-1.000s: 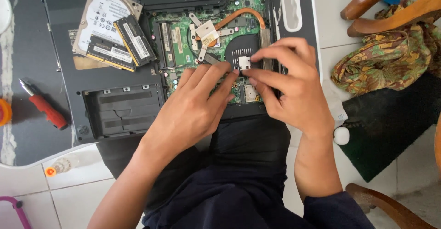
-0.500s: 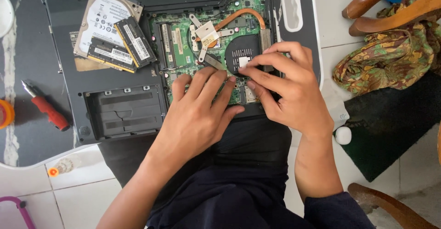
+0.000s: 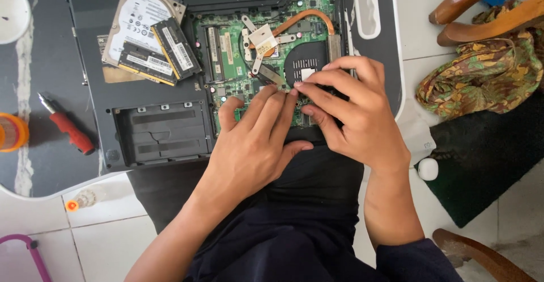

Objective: Internal cleaning and final checks of a laptop, including reseating RAM and cleaning the hard drive.

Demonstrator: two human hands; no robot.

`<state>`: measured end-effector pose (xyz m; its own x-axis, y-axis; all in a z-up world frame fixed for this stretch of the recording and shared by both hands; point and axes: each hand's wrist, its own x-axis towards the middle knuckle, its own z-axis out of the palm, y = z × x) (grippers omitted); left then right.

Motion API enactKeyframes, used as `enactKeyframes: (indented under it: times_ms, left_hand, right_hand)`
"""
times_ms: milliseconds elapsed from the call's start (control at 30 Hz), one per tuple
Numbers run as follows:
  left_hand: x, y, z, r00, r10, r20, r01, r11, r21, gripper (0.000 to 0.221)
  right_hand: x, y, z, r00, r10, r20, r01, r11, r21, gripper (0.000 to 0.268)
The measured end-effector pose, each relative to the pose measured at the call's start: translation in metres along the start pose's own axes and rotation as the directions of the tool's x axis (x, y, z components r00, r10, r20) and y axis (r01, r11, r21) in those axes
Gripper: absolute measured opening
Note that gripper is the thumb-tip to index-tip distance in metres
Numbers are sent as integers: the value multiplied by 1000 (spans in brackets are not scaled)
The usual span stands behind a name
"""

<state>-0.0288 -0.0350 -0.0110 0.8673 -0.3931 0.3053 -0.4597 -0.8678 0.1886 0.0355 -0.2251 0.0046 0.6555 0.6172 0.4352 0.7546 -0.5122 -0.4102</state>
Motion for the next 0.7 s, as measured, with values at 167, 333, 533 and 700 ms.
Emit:
enactKeyframes:
  times_ms: [167, 333, 533, 700]
  left_hand:
    - [-5, 1, 10, 1000, -1, 1, 1, 1000, 10, 73]
    - [-6, 2, 12, 1000, -11, 22, 11, 1000, 14, 76]
    - [-4, 2, 3, 1000, -5, -12, 5, 1000, -10, 76]
    - [-7, -4, 3, 999, 7, -48, -13, 991, -132, 64]
  right_hand:
    - [1, -4, 0, 999, 5, 35, -4, 999, -42, 23]
    - [1, -5, -1, 1000, 2, -13, -2, 999, -36, 21]
    - [-1, -4, 1, 1000, -6, 5, 6, 998, -63, 18]
    - [0, -6, 0, 1000, -4, -18, 4, 1000, -29, 25]
